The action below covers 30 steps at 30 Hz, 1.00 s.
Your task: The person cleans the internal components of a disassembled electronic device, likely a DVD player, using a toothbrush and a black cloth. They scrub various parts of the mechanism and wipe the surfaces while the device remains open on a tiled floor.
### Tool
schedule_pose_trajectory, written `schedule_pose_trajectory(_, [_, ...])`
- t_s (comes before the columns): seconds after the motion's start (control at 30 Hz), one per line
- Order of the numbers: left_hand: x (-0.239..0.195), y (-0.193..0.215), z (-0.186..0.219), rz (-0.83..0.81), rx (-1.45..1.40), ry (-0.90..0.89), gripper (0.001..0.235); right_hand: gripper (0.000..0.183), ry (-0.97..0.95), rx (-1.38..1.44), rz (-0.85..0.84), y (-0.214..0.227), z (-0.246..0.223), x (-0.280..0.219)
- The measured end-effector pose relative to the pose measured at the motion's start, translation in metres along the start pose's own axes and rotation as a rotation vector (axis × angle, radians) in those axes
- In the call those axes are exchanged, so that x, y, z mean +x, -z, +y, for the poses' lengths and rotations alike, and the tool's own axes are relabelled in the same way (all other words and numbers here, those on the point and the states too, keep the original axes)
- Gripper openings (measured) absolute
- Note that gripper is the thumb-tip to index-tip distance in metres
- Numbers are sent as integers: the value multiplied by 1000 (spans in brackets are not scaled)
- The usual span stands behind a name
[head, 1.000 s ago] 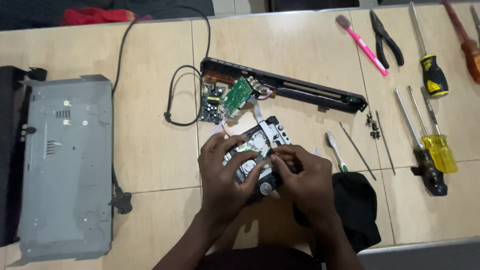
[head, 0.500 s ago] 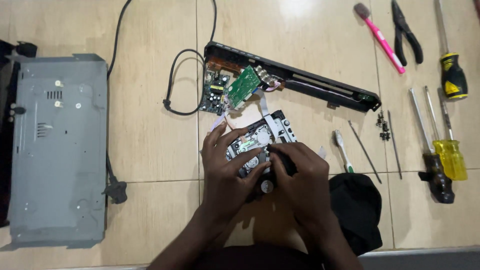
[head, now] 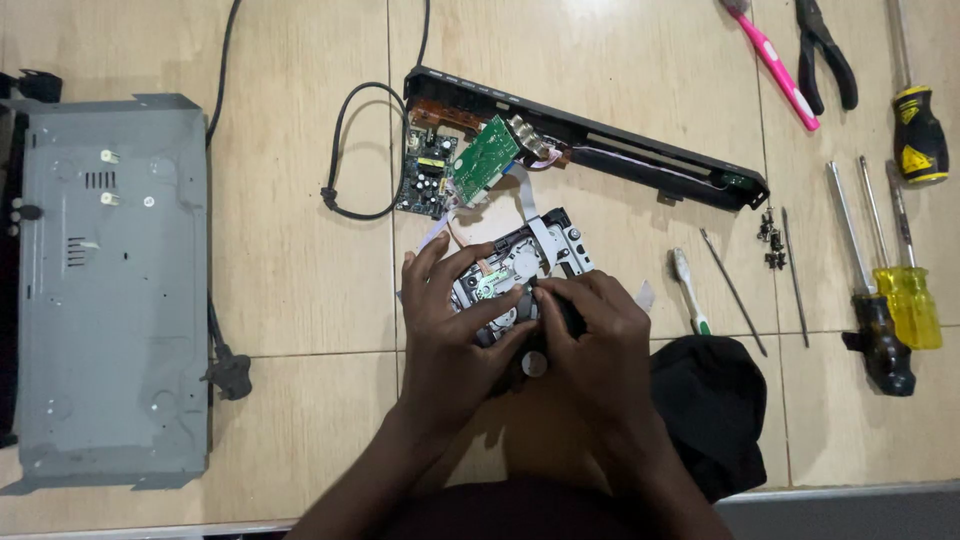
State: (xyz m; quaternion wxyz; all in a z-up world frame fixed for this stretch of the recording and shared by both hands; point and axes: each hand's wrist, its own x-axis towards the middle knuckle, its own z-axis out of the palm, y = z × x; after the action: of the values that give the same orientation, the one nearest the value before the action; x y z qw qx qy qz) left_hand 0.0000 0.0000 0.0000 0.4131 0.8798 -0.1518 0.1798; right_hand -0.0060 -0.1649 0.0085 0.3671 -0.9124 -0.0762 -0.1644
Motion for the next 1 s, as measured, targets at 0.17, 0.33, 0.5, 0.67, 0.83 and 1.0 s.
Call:
schedule_pose_trajectory(0.17, [-4,-4,-4,8,8,-9,27,6,20,5,-34,4,-5,0])
schedule_pose_trajectory(0.33, [-1,-2,-3,23,-3,-46,25,8,40,18,-12,1,-5,5])
schedule_pose_trajectory(0.5, [-1,-2,-2,7,-5,-34,25,4,12,10,-22,2,-5,3])
schedule_pose_trajectory(0.67, [-3,-4,-5,6,-15,-44,24,7,-11,48,-27,1,-6,5])
schedule_pose_trajectory(0.83, [-2,-4,-4,7,-20,-42,24,5,-13,66,-29,2,-4,4])
schedule_pose_trajectory(1.0, [-3,-4,-5,12,-15,-48,26,10,20,84,-10,0,-4,6])
